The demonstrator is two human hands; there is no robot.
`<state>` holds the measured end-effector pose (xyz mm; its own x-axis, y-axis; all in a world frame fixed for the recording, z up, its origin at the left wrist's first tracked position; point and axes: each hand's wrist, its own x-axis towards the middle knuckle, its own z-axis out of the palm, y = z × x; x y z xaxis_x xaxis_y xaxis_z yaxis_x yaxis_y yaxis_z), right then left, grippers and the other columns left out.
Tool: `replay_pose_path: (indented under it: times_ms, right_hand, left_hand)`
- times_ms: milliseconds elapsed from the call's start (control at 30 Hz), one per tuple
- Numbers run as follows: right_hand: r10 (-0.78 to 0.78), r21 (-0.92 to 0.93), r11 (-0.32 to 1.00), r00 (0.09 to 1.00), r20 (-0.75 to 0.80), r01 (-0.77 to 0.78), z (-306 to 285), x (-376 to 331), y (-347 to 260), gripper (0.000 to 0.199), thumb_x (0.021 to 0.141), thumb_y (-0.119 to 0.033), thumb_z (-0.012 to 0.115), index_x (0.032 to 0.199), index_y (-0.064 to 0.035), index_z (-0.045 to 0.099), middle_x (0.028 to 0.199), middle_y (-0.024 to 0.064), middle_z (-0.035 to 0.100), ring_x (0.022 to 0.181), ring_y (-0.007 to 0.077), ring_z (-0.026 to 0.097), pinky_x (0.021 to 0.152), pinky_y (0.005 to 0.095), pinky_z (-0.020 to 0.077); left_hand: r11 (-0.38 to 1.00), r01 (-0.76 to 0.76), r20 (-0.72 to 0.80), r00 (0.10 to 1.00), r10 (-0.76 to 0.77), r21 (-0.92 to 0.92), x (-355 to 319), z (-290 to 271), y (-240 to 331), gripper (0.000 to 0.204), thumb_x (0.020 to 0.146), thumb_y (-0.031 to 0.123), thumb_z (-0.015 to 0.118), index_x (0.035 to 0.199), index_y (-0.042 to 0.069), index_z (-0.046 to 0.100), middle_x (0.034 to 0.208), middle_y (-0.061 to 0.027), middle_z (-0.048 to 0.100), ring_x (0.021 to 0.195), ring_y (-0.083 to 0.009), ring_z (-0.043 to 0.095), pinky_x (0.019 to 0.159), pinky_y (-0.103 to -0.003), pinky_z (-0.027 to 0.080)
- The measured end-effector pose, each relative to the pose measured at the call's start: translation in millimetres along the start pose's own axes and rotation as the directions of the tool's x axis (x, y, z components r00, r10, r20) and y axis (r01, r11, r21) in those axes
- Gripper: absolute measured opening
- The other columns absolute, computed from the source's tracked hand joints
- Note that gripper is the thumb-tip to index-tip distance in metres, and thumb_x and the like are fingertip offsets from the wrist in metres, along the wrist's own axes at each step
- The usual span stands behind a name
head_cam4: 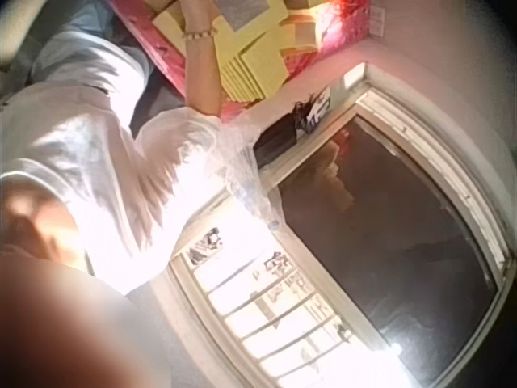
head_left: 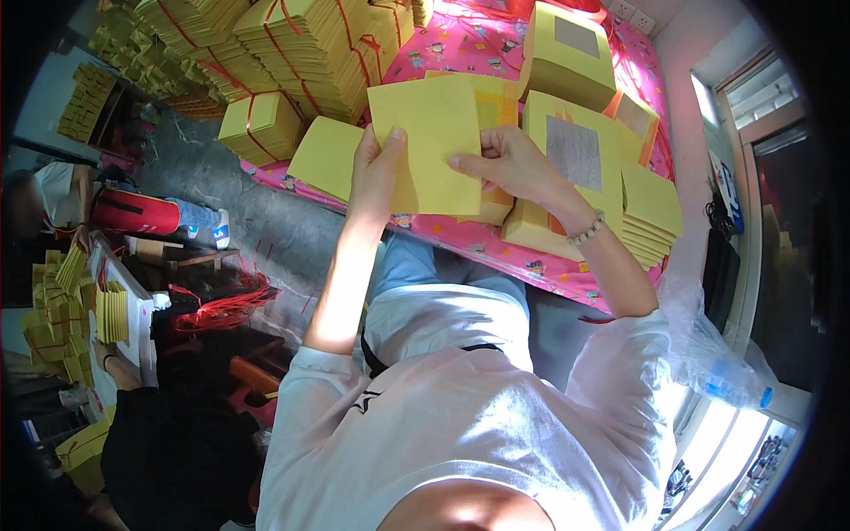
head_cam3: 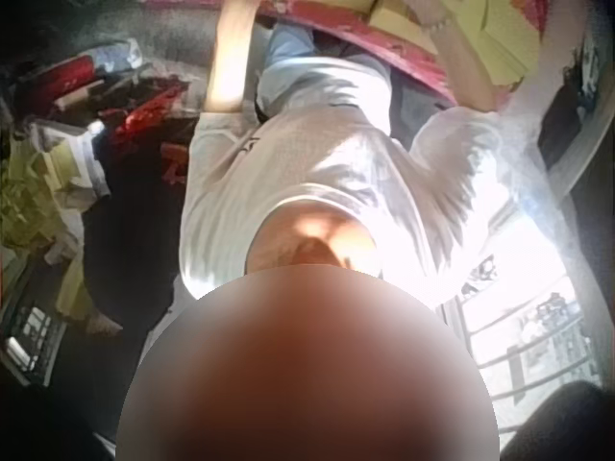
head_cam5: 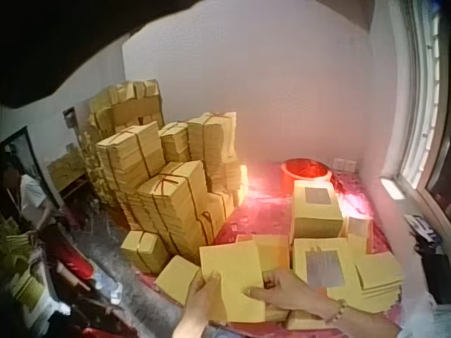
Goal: The person stacks yellow paper sheets into a neat pile on a pink patterned tablecloth, then uses a red string to tie the stack into a bundle. The person handles the sheets by hand and secures the bundle with a knot.
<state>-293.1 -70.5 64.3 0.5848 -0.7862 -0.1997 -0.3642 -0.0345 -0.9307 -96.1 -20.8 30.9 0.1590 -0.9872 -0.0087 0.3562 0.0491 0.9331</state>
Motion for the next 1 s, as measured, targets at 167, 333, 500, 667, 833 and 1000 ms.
replay_pose_path:
  times_ms: [167, 333, 500, 667, 833, 1000]
  right_hand:
    - [0.104, -0.049, 0.994, 0.993, 0.054, -0.101, 0, 4, -12, 0.036, 0.088, -0.034, 0.069, 0.102, -0.0014, 0.069, 0.073, -0.0023, 0.065, 0.060, 0.0023, 0.056, 0.054, 0.0188, 0.0490]
    - [0.049, -0.006, 0.999, 0.998, 0.037, -0.049, 2, 3, -3, 0.035, 0.088, -0.034, 0.069, 0.101, -0.0019, 0.069, 0.075, -0.0032, 0.064, 0.062, 0.0017, 0.055, 0.054, 0.0188, 0.0488]
    - [0.044, -0.048, 0.998, 0.995, 0.084, -0.040, 4, -3, 6, 0.029, 0.088, -0.028, 0.070, 0.099, -0.0020, 0.069, 0.074, -0.0042, 0.062, 0.064, 0.0010, 0.053, 0.055, 0.0184, 0.0470]
    - [-0.055, 0.081, 0.995, 0.998, -0.006, 0.056, 13, -9, 2, 0.023, 0.085, -0.021, 0.072, 0.092, 0.0010, 0.070, 0.073, -0.0003, 0.065, 0.061, 0.0043, 0.056, 0.056, 0.0207, 0.0456]
    - [-0.097, 0.026, 0.995, 0.991, 0.088, 0.095, 7, -4, 18, 0.024, 0.085, -0.021, 0.072, 0.097, 0.0000, 0.070, 0.075, 0.0000, 0.066, 0.067, 0.0038, 0.058, 0.059, 0.0206, 0.0457]
    - [-0.218, 0.211, 0.946, 0.964, -0.151, 0.247, 17, 10, -7, 0.023, 0.088, -0.024, 0.071, 0.089, -0.0018, 0.068, 0.071, -0.0033, 0.061, 0.065, 0.0014, 0.053, 0.057, 0.0198, 0.0425]
  left_hand:
    - [0.989, 0.089, -0.011, 0.996, -0.091, -0.117, 12, -15, -10, 0.029, 0.099, 0.018, 0.051, 0.126, 0.005, 0.052, 0.118, -0.0059, 0.062, 0.106, -0.0153, 0.061, 0.090, -0.031, 0.050]
    - [0.994, 0.035, -0.043, 0.998, -0.040, -0.104, 10, -11, -9, 0.029, 0.100, 0.018, 0.052, 0.125, 0.005, 0.053, 0.117, -0.0052, 0.062, 0.107, -0.0151, 0.061, 0.089, -0.031, 0.050]
    - [0.993, -0.115, -0.080, 0.990, 0.112, -0.038, 5, -10, -5, 0.028, 0.100, 0.018, 0.050, 0.125, 0.005, 0.052, 0.116, -0.0050, 0.062, 0.107, -0.0126, 0.059, 0.089, -0.030, 0.049]
    - [0.975, -0.221, -0.210, 0.954, 0.213, -0.018, -9, 1, 6, 0.028, 0.101, 0.016, 0.047, 0.125, 0.003, 0.048, 0.114, -0.0067, 0.060, 0.103, -0.0120, 0.058, 0.089, -0.029, 0.046]
    - [0.948, -0.300, -0.237, 0.919, 0.316, 0.103, -18, 1, 6, 0.028, 0.101, 0.017, 0.047, 0.125, 0.002, 0.047, 0.112, -0.0065, 0.059, 0.101, -0.0110, 0.056, 0.087, -0.027, 0.046]
    - [0.955, -0.268, -0.228, 0.929, 0.291, 0.124, -42, -2, -6, 0.028, 0.100, 0.015, 0.047, 0.124, 0.000, 0.046, 0.111, -0.0073, 0.058, 0.100, -0.0113, 0.054, 0.087, -0.027, 0.045]
